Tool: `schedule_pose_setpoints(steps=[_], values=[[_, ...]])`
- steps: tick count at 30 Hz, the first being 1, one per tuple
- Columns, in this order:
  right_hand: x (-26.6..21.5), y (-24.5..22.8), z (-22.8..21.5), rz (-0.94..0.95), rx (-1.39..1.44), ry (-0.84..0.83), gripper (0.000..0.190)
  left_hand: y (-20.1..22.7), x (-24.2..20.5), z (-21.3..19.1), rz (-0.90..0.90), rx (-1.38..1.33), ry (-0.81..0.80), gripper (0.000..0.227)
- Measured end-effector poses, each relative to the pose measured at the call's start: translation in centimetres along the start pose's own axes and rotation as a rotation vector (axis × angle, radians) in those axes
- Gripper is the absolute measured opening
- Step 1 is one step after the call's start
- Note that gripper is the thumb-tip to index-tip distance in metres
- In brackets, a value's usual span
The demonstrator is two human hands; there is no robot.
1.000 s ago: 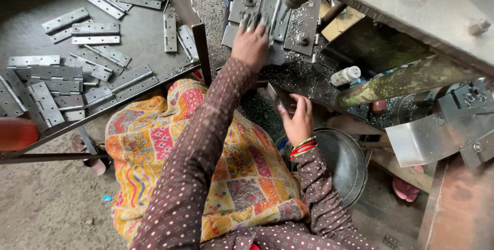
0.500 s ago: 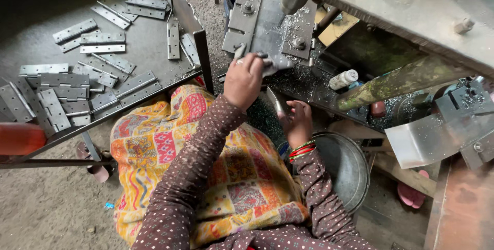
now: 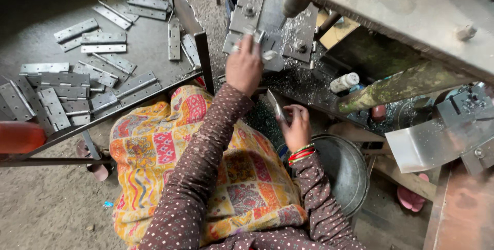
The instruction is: The person sits on the floor and repeatedly picks up metal hinge pieces from a tray, places them into a press machine, and operates the lever to process them. The processed pieces are then returned to the tray.
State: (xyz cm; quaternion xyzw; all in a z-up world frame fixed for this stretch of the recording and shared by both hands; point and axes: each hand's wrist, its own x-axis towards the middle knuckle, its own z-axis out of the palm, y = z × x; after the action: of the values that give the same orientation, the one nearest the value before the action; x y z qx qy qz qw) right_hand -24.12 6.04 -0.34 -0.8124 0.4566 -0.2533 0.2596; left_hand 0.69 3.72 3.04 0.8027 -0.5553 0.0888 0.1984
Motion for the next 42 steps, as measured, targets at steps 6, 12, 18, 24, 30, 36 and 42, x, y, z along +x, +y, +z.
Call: schedule_pose_setpoints(steps=[6, 12, 18, 24, 30, 36, 42], values=[[0.6, -0.5, -0.3, -0.119, -0.069, -0.009, 0.038, 1.7, -3.3, -2.7, 0.061, 0.025, -0.028, 0.065], [0.0, 1.1, 0.5, -0.043, -0.162, -0.053, 0.042, 2.1, -0.6, -0.3, 0.022, -0.024, -0.106, 0.037], [-2.3, 6.1, 6.0, 0.261, -0.406, -0.438, 0.054, 1.4, 0.6, 1.3, 0.047, -0.017, 0.002, 0.034], [-5.3, 10.0, 10.6, 0.117, -0.286, -0.172, 0.047, 1.4, -0.5, 1.6, 0.047, -0.073, 0.049, 0.034], [-1.8, 9.1, 7.2, 0.227, -0.374, -0.444, 0.063, 1.4, 0.4, 0.9, 0.023, -0.045, 0.026, 0.036], [-3.0, 10.5, 8.6, 0.311, -0.206, -0.421, 0.056, 2.0, 0.9, 1.5, 0.014, -0.007, -0.052, 0.033], [-5.7, 14.6, 15.8, 0.085, -0.226, -0.134, 0.05, 1.5, 0.2, 0.2, 0.053, -0.008, 0.02, 0.038]])
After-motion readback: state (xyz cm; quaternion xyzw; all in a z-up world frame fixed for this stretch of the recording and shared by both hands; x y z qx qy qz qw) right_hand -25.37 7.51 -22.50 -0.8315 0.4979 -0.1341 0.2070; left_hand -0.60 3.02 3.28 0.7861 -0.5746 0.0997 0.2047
